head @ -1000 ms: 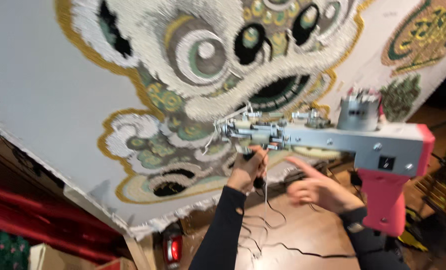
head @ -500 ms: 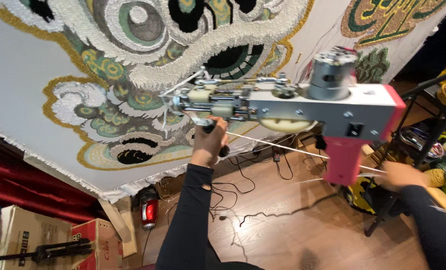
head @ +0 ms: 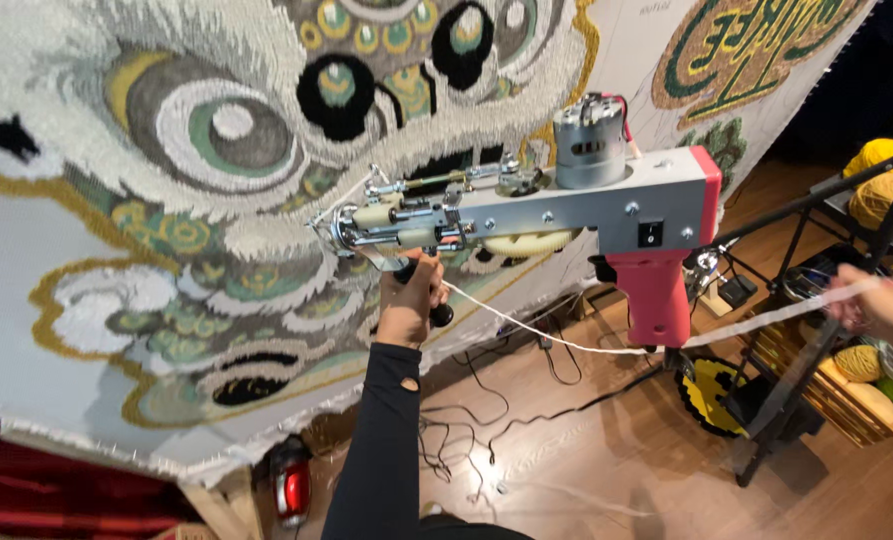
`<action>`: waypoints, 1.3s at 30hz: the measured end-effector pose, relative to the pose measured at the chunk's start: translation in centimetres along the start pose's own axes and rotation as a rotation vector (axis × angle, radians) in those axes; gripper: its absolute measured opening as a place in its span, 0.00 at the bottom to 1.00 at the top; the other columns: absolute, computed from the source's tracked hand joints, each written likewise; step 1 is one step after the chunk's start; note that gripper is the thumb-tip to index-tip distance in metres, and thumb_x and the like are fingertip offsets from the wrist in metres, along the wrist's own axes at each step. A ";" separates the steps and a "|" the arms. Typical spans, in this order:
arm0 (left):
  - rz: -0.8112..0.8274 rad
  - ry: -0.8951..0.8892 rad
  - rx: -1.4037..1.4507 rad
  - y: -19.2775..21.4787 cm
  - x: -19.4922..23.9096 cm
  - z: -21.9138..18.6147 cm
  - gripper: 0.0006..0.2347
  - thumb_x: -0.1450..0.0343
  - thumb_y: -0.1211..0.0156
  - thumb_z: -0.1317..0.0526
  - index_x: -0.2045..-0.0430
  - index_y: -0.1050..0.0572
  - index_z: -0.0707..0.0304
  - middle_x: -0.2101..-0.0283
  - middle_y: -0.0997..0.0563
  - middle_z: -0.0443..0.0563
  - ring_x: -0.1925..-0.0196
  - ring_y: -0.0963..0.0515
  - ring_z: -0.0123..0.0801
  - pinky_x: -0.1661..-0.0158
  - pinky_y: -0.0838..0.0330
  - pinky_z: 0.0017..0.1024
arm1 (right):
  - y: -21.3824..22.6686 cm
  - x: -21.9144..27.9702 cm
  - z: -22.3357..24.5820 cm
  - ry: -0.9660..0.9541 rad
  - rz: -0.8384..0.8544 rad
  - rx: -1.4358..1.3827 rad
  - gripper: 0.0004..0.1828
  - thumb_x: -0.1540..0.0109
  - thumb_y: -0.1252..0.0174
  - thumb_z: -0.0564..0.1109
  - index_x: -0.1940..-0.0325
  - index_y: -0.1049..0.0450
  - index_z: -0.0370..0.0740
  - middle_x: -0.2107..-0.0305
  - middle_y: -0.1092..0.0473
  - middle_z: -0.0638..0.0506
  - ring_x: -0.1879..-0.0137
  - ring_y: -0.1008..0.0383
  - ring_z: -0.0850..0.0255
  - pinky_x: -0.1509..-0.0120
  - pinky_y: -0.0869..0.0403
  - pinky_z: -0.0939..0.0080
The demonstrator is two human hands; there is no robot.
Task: The person uses a handheld electric tufting gun to apply yarn loops to a large canvas featuring a pre-drawn design of a stylized lion head. The operator guides the tool across the surface, filling in specific areas with white yarn while maintaining a consistent angle and pressure.
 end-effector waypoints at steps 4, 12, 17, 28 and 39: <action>0.031 -0.019 -0.025 0.5 -3.2 -0.3 0.03 0.26 0.43 0.66 0.65 0.27 0.69 0.72 0.19 0.54 0.84 0.33 0.25 0.79 0.36 0.28 | -6.3 -3.5 6.3 0.027 0.212 -0.233 0.24 0.32 0.44 0.47 0.32 0.31 0.39 0.51 0.23 0.43 0.49 0.22 0.54 0.53 0.25 0.54; -0.213 -0.066 -0.206 2.2 -5.8 3.1 0.03 0.28 0.35 0.66 0.67 0.23 0.66 0.77 0.26 0.47 0.81 0.30 0.24 0.79 0.38 0.26 | -14.1 7.6 25.4 0.283 0.826 -0.562 0.36 0.40 0.45 0.54 0.28 0.34 0.41 0.46 0.23 0.45 0.46 0.21 0.57 0.46 0.21 0.55; -0.084 -0.370 -0.252 -3.4 -5.1 2.5 0.05 0.30 0.32 0.65 0.67 0.20 0.67 0.62 0.14 0.52 0.59 0.15 0.32 0.55 0.20 0.26 | -18.4 12.8 25.0 0.129 1.090 -0.853 0.33 0.44 0.43 0.59 0.39 0.30 0.40 0.53 0.22 0.47 0.50 0.18 0.52 0.50 0.17 0.39; -0.114 -0.196 -0.682 -16.2 -2.4 1.0 0.14 0.29 0.30 0.55 0.71 0.18 0.72 0.66 0.11 0.50 0.63 0.14 0.26 0.60 0.20 0.25 | -22.6 9.1 13.7 -0.232 0.848 -1.138 0.30 0.41 0.41 0.68 0.54 0.23 0.40 0.81 0.32 0.47 0.79 0.31 0.55 0.79 0.31 0.51; -0.162 -0.009 -0.787 -18.1 1.4 4.2 0.14 0.30 0.31 0.53 0.59 0.15 0.64 0.69 0.16 0.45 0.76 0.25 0.20 0.74 0.31 0.22 | -15.9 6.7 13.2 -0.020 0.467 -1.059 0.28 0.41 0.36 0.49 0.36 0.29 0.48 0.64 0.26 0.46 0.65 0.26 0.54 0.72 0.29 0.49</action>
Point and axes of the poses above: each hand's wrist, its own x-axis away from the middle knuckle, its own y-axis out of the back of the hand, z = x × y, the point moved 7 cm from there along -x, towards the middle knuckle
